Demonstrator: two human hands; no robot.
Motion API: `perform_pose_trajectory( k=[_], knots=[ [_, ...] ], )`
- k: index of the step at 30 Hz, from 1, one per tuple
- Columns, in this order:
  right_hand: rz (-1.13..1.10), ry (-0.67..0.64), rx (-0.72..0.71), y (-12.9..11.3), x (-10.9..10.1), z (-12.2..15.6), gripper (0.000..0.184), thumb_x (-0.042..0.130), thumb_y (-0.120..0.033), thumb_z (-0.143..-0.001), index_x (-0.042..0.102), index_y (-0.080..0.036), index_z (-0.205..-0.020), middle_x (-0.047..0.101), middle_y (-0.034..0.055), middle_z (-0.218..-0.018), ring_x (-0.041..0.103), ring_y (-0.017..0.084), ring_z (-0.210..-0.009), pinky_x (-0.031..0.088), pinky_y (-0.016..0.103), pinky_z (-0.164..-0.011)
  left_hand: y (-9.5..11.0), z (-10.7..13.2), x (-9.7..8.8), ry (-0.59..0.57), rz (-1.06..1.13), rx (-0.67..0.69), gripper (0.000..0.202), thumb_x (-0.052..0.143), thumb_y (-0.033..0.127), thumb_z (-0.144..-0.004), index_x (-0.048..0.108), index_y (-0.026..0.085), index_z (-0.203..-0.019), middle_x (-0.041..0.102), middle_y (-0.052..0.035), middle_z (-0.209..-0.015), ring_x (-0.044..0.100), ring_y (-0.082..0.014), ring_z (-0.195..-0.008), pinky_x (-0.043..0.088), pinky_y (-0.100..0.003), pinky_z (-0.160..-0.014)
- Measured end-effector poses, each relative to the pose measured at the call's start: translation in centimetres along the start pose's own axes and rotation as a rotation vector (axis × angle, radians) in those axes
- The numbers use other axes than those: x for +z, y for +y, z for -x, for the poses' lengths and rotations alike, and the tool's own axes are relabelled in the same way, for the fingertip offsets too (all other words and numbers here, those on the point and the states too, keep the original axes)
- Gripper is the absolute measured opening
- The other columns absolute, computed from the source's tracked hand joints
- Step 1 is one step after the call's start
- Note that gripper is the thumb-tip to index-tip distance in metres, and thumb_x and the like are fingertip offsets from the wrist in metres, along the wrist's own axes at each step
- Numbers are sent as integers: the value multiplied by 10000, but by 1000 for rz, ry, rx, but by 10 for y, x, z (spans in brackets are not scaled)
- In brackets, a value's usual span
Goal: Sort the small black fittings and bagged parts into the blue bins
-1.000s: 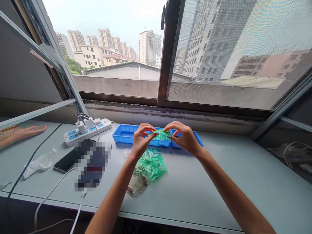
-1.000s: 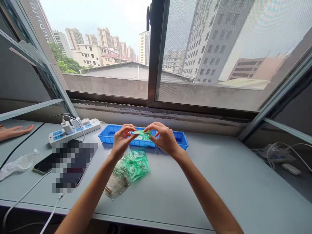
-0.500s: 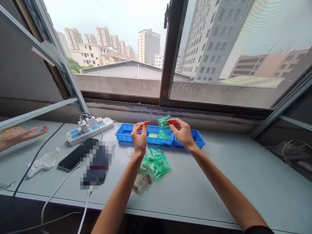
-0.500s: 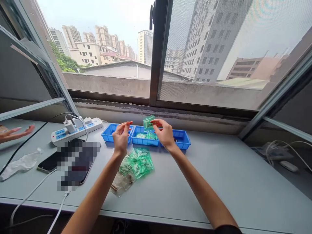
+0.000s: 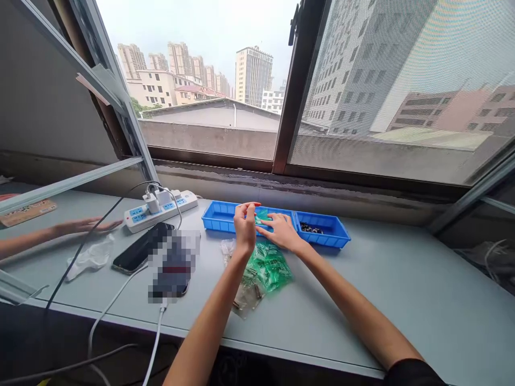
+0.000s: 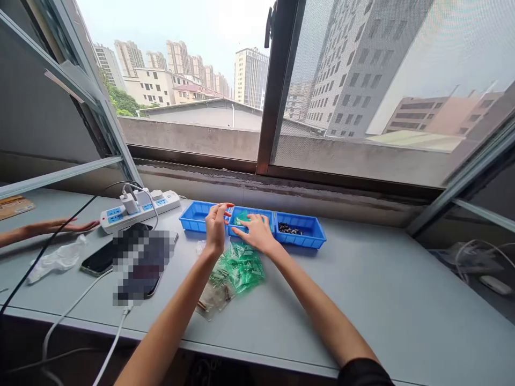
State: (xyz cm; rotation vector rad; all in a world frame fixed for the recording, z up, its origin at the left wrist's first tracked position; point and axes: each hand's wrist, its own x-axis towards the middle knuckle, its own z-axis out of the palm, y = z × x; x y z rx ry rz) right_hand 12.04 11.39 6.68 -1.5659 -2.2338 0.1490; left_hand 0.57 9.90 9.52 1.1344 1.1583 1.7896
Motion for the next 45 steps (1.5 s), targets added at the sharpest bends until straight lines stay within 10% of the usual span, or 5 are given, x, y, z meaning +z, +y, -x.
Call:
perform_pose_trajectory(
  k=[7, 13, 21, 33, 45],
  knots=[
    [147, -33, 8, -7, -12, 4, 424, 512, -511, -869, 673, -210, -1120, 417, 135, -1410, 328, 289, -1318, 167, 515, -1091, 1, -1, 0, -3, 7, 2, 215, 469, 233, -787, 663, 182, -710, 580, -34, -858, 532, -134, -689, 438, -266, -696],
    [-48, 23, -109, 1, -31, 34, 278, 591, -385, -841, 669, -223, -1053, 627, 89, -1117, 559, 267, -1060, 417, 447, -915, 4, 3, 1, -51, -65, 39, 203, 483, 253, -799, 666, 185, -741, 584, -41, -893, 548, -145, -737, 438, -265, -697],
    [-211, -318, -139, 7, -28, 82, 859, 803, -467, -594, 461, -222, -1343, 493, 109, -1275, 512, 286, -1125, 424, 429, -960, -2, 5, 2, -109, -171, 120, 213, 483, 253, -807, 673, 188, -738, 598, -44, -875, 556, -151, -716, 438, -268, -656],
    [-266, -219, -182, 13, -30, 89, 567, 822, -315, -615, 649, -211, -1145, 649, 81, -1095, 604, 268, -1000, 477, 376, -887, -33, 6, -1, -572, -801, 409, 211, 568, 333, -816, 646, 237, -987, 676, -62, -1030, 559, -272, -1076, 292, -464, -1006],
    [-283, -114, -254, 25, -27, 89, 295, 677, -269, -788, 678, -258, -1083, 713, 35, -991, 666, 229, -864, 506, 324, -759, -32, 1, 3, -551, -804, 400, 187, 542, 347, -837, 648, 250, -957, 659, -45, -966, 564, -233, -965, 317, -391, -953]
  ],
)
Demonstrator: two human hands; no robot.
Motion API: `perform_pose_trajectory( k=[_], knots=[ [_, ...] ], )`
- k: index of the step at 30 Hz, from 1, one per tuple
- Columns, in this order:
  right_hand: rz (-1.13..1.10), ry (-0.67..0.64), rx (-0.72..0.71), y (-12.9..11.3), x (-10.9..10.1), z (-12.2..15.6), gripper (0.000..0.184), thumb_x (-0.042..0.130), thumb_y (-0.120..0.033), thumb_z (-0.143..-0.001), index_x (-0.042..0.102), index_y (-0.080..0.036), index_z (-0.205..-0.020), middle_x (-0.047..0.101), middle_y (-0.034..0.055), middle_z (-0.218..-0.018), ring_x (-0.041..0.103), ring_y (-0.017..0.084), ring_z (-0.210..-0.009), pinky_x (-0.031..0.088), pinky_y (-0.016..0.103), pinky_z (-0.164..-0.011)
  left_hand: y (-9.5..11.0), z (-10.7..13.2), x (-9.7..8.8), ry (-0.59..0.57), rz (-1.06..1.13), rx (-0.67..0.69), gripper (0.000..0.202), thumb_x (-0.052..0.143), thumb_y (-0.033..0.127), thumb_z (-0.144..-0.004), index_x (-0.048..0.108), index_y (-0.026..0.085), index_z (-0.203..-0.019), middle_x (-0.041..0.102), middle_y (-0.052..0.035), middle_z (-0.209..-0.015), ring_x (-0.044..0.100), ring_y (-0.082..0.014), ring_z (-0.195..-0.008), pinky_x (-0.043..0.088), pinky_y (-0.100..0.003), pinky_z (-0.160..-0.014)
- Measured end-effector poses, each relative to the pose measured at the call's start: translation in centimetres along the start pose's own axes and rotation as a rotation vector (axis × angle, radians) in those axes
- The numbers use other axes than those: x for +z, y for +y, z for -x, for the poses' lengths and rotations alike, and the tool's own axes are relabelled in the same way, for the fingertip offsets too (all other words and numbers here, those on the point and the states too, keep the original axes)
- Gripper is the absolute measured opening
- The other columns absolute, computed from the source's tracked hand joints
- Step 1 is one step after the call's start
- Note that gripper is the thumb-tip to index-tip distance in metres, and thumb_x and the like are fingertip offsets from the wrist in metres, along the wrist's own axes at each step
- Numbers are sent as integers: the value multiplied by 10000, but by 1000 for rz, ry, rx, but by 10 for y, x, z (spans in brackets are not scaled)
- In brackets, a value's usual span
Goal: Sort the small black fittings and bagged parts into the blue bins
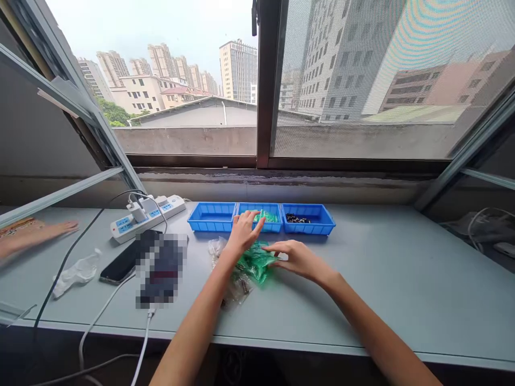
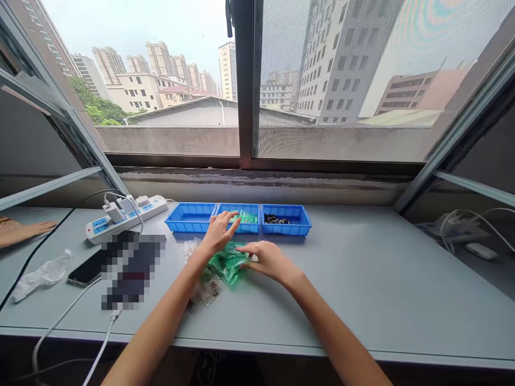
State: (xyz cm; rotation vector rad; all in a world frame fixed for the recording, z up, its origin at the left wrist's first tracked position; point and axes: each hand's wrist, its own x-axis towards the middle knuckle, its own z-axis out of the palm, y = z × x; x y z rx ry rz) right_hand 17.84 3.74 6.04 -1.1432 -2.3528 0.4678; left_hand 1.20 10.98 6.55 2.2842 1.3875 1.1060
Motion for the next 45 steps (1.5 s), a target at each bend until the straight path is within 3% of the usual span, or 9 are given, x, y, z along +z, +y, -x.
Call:
perform_pose_trajectory(
  k=[3, 9, 13, 17, 25, 33, 36, 41, 45],
  knots=[
    [-26, 94, 3, 3, -6, 1, 177, 572, -249, -861, 701, -267, -983, 726, 11, -918, 675, 195, -772, 501, 294, -691, 7, -1, -6, 114, 14, -28, 132, 547, 310, -837, 654, 233, -827, 639, -38, -891, 561, -221, -919, 334, -364, -897],
    [-180, 261, 98, 2, -15, -1, 215, 588, -427, -836, 665, -239, -907, 681, -12, -675, 628, 147, -520, 478, 249, -504, 24, 3, -16, 230, 116, -73, 455, 484, 360, -867, 539, 210, -441, 525, -20, -670, 542, -192, -751, 358, -341, -780],
    [-394, 345, 103, -1, -16, -3, 340, 598, -524, -800, 631, -204, -908, 655, -4, -650, 627, 151, -478, 482, 243, -430, 29, 5, -17, 257, 284, -119, 521, 464, 437, -866, 526, 216, -398, 491, -10, -619, 516, -170, -674, 380, -325, -734],
    [-278, 608, 75, 1, -18, -4, 283, 583, -493, -822, 647, -218, -834, 698, 43, -813, 657, 171, -591, 522, 272, -469, 32, 5, -16, 229, 369, -174, 601, 509, 494, -835, 441, 213, -308, 450, -6, -540, 488, -153, -612, 403, -325, -737],
    [-230, 793, -77, -4, -19, -1, 181, 549, -312, -875, 690, -249, -781, 654, 57, -1062, 642, 208, -928, 600, 312, -603, 38, 2, -17, 65, 681, -240, 255, 736, 454, -619, 693, 204, -594, 615, -38, -766, 568, -183, -773, 428, -277, -620],
    [-566, 808, 152, -1, -19, -6, 447, 590, -464, -821, 564, -222, -1196, 634, 97, -1110, 642, 215, -910, 594, 300, -557, 35, 0, -14, 128, 851, -209, 211, 769, 377, -582, 683, 185, -574, 613, -48, -817, 571, -173, -813, 420, -237, -588],
    [-501, 781, 165, 1, -17, -7, 421, 705, -431, -723, 633, -207, -1071, 687, 70, -963, 653, 209, -842, 586, 304, -592, 38, 2, -12, 117, 838, -180, 202, 780, 364, -575, 685, 186, -574, 607, -46, -838, 568, -156, -778, 416, -232, -586],
    [-363, 853, 47, -1, -17, -4, 98, 641, -311, -799, 681, -222, -791, 696, 44, -878, 651, 196, -832, 564, 288, -592, 40, 4, -13, 60, 783, -153, 161, 784, 332, -577, 713, 207, -649, 591, -35, -904, 560, -127, -745, 428, -228, -614],
    [-130, 911, -103, 1, -22, -1, 163, 591, -197, -829, 696, -255, -719, 696, 35, -890, 638, 206, -890, 552, 351, -717, 38, 5, -13, 77, 703, -128, 137, 772, 305, -601, 731, 231, -709, 594, -42, -955, 566, -144, -796, 434, -230, -630]
  ],
)
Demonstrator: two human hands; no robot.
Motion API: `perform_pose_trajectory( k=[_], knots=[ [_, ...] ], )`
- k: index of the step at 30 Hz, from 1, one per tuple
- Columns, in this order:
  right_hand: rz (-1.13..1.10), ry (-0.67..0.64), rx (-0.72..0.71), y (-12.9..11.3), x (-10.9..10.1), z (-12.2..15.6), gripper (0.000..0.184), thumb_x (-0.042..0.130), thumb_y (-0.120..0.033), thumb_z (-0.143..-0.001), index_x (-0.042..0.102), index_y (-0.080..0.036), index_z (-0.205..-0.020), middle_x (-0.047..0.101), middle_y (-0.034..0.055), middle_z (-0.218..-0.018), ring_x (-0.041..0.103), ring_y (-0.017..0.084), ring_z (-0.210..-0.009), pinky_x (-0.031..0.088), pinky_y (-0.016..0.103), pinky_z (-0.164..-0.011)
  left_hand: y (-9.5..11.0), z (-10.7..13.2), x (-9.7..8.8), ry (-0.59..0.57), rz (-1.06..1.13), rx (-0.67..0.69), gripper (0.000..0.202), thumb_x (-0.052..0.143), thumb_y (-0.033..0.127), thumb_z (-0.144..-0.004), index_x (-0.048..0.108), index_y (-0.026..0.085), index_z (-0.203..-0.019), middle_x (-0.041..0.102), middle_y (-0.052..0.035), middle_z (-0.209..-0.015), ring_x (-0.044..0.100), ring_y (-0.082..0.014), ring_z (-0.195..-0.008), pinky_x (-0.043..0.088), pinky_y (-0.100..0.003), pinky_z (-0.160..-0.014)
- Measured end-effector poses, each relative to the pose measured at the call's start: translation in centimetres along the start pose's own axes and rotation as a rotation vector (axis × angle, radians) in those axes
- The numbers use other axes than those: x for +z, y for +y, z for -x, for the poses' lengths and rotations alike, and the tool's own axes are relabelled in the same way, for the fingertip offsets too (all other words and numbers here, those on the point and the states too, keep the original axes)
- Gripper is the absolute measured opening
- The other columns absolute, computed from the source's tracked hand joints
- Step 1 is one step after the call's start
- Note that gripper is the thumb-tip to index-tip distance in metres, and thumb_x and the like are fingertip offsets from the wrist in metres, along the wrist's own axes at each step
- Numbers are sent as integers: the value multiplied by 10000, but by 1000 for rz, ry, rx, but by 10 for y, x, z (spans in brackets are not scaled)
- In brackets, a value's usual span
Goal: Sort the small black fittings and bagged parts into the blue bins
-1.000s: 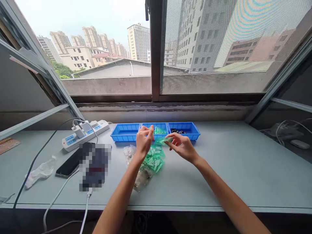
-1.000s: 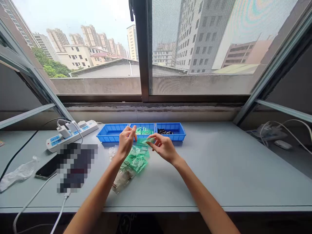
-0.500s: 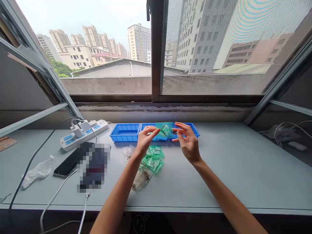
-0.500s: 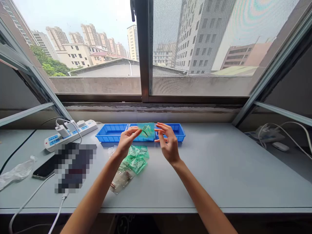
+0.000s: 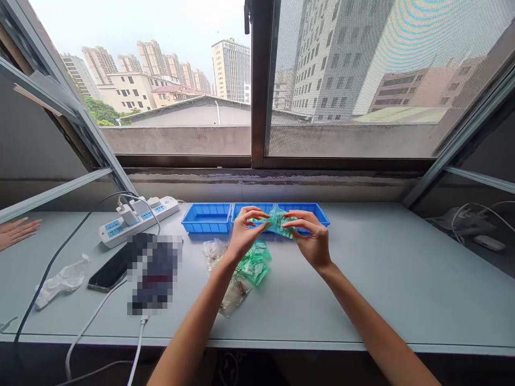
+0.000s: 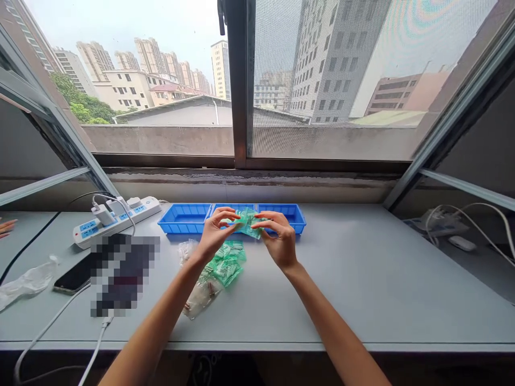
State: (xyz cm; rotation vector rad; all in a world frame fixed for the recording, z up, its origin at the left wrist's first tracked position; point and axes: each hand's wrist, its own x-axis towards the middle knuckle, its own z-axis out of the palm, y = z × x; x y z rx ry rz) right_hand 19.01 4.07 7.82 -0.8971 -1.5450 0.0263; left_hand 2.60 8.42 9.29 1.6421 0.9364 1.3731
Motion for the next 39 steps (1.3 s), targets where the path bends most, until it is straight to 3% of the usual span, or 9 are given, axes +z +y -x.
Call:
perform_pose_trajectory(
  k=[3, 6, 10, 12, 18, 22, 30, 34, 39],
  knots=[
    [43, 19, -49, 1, 1, 0, 189, 587, -239, -845, 699, -263, -694, 700, 36, -871, 636, 225, -920, 531, 402, -801, -2, -1, 0, -10, -32, 5, 202, 757, 302, -617, 742, 261, -815, 597, -44, -1023, 566, -143, -793, 437, -237, -632],
    [-34, 17, 176, 2, 6, 3, 167, 643, -387, -802, 696, -233, -837, 699, 54, -846, 652, 234, -842, 567, 368, -657, -4, -2, 0, 19, -50, -28, 169, 725, 363, -650, 743, 245, -769, 606, -59, -1020, 570, -172, -854, 424, -237, -614],
    [-238, -43, 520, 2, 14, 5, 692, 706, -544, -683, 498, -193, -1242, 653, 8, -679, 639, 200, -642, 554, 310, -500, -7, -4, 0, 68, -50, -78, 240, 735, 442, -625, 710, 203, -629, 613, -69, -957, 573, -182, -834, 416, -241, -596],
    [-300, -55, 562, 3, 15, 6, 750, 676, -575, -696, 426, -193, -1290, 624, -14, -637, 633, 193, -629, 542, 289, -476, -8, -5, -1, 111, -49, -88, 233, 752, 427, -610, 709, 202, -648, 615, -55, -907, 569, -158, -757, 425, -247, -603],
    [-154, -112, 534, 17, 17, 2, 379, 574, -525, -761, 653, -185, -909, 678, 66, -799, 626, 183, -615, 518, 273, -455, -12, -9, -11, 447, 45, -103, 161, 699, 341, -697, 727, 189, -741, 623, -46, -881, 549, -124, -695, 444, -249, -654],
    [45, -238, 405, 24, 29, -6, 292, 519, -388, -805, 688, -216, -969, 699, 63, -881, 639, 202, -717, 530, 305, -568, -15, -15, -22, 606, 142, -155, 201, 661, 346, -734, 736, 186, -829, 633, -59, -951, 543, -120, -712, 446, -250, -666],
    [257, -592, 216, 23, 82, -36, 335, 509, -180, -837, 633, -206, -1148, 669, 53, -1071, 627, 176, -882, 475, 312, -863, -18, -19, -26, 660, 165, -152, 279, 787, 413, -573, 714, 161, -668, 597, -43, -848, 541, -120, -694, 456, -263, -674],
    [320, -683, 216, 26, 97, -33, 308, 553, -233, -840, 665, -213, -1126, 662, 89, -1083, 591, 243, -1010, 423, 408, -927, -16, -17, -24, 620, 177, -117, 328, 793, 463, -549, 671, 160, -577, 579, -31, -801, 550, -124, -689, 466, -269, -684],
    [435, -721, 225, 28, 96, -28, 278, 516, -368, -889, 713, -247, -1044, 483, 112, -1346, 399, 289, -1260, 298, 486, -1027, -15, -16, -24, 645, 147, -72, 377, 783, 510, -543, 646, 159, -552, 559, -20, -783, 529, -108, -648, 463, -262, -658]
  ],
)
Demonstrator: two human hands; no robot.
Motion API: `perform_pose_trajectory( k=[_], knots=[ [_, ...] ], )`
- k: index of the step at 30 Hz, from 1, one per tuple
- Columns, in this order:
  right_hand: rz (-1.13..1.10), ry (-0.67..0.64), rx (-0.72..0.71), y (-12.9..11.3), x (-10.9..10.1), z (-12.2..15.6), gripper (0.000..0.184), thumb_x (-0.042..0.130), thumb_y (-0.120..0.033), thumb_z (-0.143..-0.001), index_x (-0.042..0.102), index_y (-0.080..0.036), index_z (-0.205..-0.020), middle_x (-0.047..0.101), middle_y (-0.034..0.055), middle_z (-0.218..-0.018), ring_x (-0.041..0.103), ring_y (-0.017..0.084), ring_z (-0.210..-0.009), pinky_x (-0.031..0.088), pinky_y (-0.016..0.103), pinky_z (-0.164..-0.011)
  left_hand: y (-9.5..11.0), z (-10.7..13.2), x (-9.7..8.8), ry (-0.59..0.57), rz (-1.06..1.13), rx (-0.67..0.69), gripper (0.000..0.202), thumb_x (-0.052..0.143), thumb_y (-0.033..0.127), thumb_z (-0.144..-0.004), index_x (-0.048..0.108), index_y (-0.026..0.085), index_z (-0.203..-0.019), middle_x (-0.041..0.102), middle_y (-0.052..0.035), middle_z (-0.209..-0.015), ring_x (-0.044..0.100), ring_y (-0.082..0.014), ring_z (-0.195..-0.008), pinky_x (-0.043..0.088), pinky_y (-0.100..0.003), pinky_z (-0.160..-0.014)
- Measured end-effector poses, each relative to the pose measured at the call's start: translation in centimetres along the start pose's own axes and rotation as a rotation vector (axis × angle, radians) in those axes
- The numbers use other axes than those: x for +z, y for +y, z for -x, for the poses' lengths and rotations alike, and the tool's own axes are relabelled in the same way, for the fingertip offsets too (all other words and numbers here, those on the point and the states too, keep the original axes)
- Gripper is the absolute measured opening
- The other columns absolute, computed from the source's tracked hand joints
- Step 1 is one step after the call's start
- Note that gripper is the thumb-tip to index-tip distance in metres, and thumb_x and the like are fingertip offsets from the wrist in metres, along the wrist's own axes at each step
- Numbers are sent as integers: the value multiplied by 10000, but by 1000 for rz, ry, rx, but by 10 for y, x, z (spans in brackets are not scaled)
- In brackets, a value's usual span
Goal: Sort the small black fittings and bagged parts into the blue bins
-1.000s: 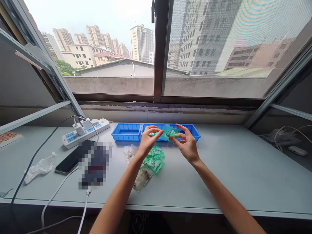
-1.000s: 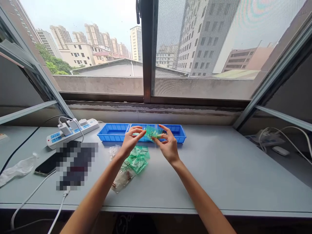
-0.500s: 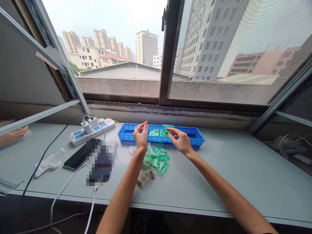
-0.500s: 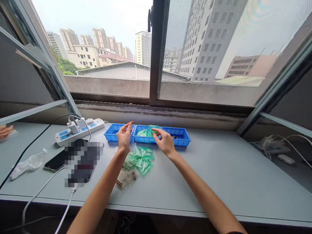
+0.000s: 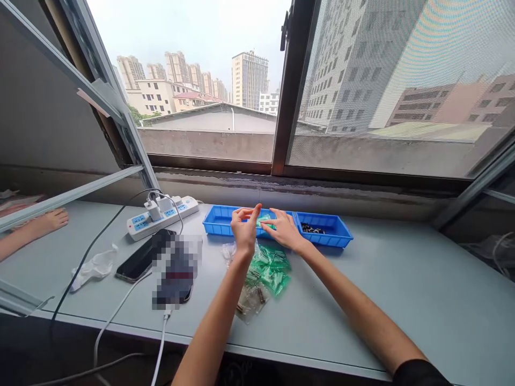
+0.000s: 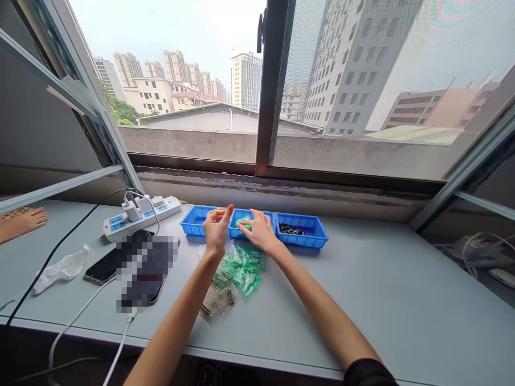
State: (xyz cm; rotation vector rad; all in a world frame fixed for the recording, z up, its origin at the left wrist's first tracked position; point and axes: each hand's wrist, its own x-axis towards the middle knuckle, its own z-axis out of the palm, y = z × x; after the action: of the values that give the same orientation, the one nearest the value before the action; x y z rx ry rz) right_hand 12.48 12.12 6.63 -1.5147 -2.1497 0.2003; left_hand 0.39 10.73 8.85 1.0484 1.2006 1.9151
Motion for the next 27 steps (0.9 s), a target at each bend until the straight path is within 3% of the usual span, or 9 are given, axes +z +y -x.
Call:
perform_pose_trajectory(
  k=[11, 17, 22, 27],
  knots=[
    [158, -46, -45, -4, -3, 4, 311, 437, -381, -936, 699, -278, -1066, 471, 97, -1352, 369, 278, -1270, 246, 508, -1049, -6, 1, 0, -84, -28, -16, 251, 708, 426, -700, 743, 202, -806, 593, -43, -916, 558, -116, -715, 470, -266, -712],
    [55, -32, -54, 0, -24, 8, 332, 553, -356, -874, 620, -242, -1178, 539, 102, -1280, 445, 267, -1214, 281, 481, -1036, -4, 4, 3, -57, -22, -55, 275, 760, 411, -622, 712, 158, -716, 580, -41, -894, 531, -104, -692, 458, -255, -686],
    [-37, -58, -142, 4, -53, 10, 215, 631, -279, -802, 687, -214, -999, 640, 82, -1113, 571, 248, -1058, 390, 416, -944, -5, 6, 3, -89, -45, -63, 307, 744, 453, -638, 675, 154, -648, 578, -34, -851, 537, -113, -704, 450, -249, -668],
    [-138, -245, -194, 0, -60, 22, 164, 692, -252, -729, 714, -247, -892, 711, 26, -894, 654, 233, -833, 487, 320, -729, -6, 6, 2, -154, -80, -23, 254, 708, 425, -698, 706, 174, -658, 598, -45, -835, 575, -159, -807, 460, -270, -723]
  ],
)
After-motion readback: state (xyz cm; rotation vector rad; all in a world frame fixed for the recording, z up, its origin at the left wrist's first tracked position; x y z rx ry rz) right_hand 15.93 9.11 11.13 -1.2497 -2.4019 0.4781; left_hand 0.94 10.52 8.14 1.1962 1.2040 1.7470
